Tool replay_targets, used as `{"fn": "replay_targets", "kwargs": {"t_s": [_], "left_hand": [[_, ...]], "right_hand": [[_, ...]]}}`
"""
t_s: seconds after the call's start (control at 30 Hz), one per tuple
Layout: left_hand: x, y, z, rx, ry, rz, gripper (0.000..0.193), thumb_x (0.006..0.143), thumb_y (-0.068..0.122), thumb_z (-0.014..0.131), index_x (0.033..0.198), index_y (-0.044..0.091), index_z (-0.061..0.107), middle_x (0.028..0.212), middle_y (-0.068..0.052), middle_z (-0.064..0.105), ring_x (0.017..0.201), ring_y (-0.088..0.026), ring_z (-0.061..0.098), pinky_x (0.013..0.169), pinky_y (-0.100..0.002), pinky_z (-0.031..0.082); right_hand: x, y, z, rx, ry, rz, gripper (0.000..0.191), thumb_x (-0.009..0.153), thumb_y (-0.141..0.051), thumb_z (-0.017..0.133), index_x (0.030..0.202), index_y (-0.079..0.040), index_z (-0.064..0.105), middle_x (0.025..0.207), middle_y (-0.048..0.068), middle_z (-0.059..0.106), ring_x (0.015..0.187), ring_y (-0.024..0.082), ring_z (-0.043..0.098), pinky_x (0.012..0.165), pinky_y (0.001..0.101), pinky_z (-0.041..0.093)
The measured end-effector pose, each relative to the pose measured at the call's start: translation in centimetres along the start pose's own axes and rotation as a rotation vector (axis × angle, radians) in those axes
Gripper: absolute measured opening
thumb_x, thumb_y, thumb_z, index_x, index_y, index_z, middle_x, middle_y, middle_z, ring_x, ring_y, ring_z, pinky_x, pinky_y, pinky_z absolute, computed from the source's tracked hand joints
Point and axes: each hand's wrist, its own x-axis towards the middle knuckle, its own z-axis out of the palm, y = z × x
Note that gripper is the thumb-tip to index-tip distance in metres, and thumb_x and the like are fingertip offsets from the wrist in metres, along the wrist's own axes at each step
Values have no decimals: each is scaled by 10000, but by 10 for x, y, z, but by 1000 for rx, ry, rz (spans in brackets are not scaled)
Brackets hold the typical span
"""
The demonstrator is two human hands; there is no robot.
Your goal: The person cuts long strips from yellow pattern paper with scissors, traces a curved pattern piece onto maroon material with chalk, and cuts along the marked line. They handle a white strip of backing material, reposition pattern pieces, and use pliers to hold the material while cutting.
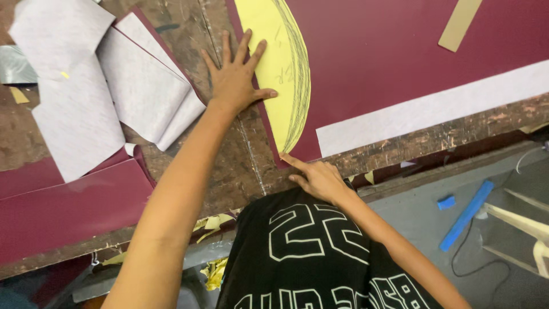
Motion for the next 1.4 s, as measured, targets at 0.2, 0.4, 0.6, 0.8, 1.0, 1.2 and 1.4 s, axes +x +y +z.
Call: {"fn": "replay_targets", "kwargs": {"t_s": [0.2,0.4,0.6,0.8,1.0,1.2,1.4], "left_hand": [[4,2,-5,39,-38,-27,1229,588,848,727,1613,350,266,1707,-9,114,1550,-406,-24,1078,-872,4],[3,9,-19,59,-42,-31,1221,607,877,686,1624,350,261,1724,-3,116,1568,-399,-28,1091,-865,12],[1,10,-22,9,-25,-29,1214,599,875,701,1610,352,278,1721,-46,112,1562,-391,-25,1102,-837,-35],[-9,7,-23,-78,29,-47,1225,589,871,709,1617,340,308,1715,-62,130,1562,-380,-3,1181,-753,-44],[-16,0,-30,-82,74,-49,1206,603,850,725,1608,310,334,1704,-74,173,1568,-371,19,1195,-722,-34],[-15,-5,-22,-107,97,-37,1182,638,841,736,1603,277,351,1699,-81,190,1567,-374,19,1199,-720,-46],[-11,-8,-21,-128,97,-43,1200,618,819,751,1604,281,332,1697,-92,195,1563,-365,14,1193,-720,-46]], "right_hand": [[3,-5,-8,-41,-98,76,619,953,-403,641,1530,-406,416,576,154,608,559,345,634,655,475,532],[2,-8,-16,6,-129,95,610,963,-385,646,1535,-366,437,553,157,604,488,286,581,609,428,514],[31,-7,-44,333,469,86,570,961,-185,676,1507,-146,517,992,147,696,733,201,631,691,351,550],[102,-15,-100,194,662,332,626,941,-255,746,1461,13,524,1057,162,570,862,302,639,821,472,509],[123,-39,-110,203,700,309,636,889,-262,788,1434,-20,565,1071,154,580,943,337,651,852,483,523],[128,-36,-104,210,678,267,610,895,-247,786,1436,-54,582,1047,128,571,939,294,629,854,461,520],[135,-40,-107,190,715,230,576,900,-237,797,1418,-70,609,1011,95,567,909,257,605,825,440,512]]}}
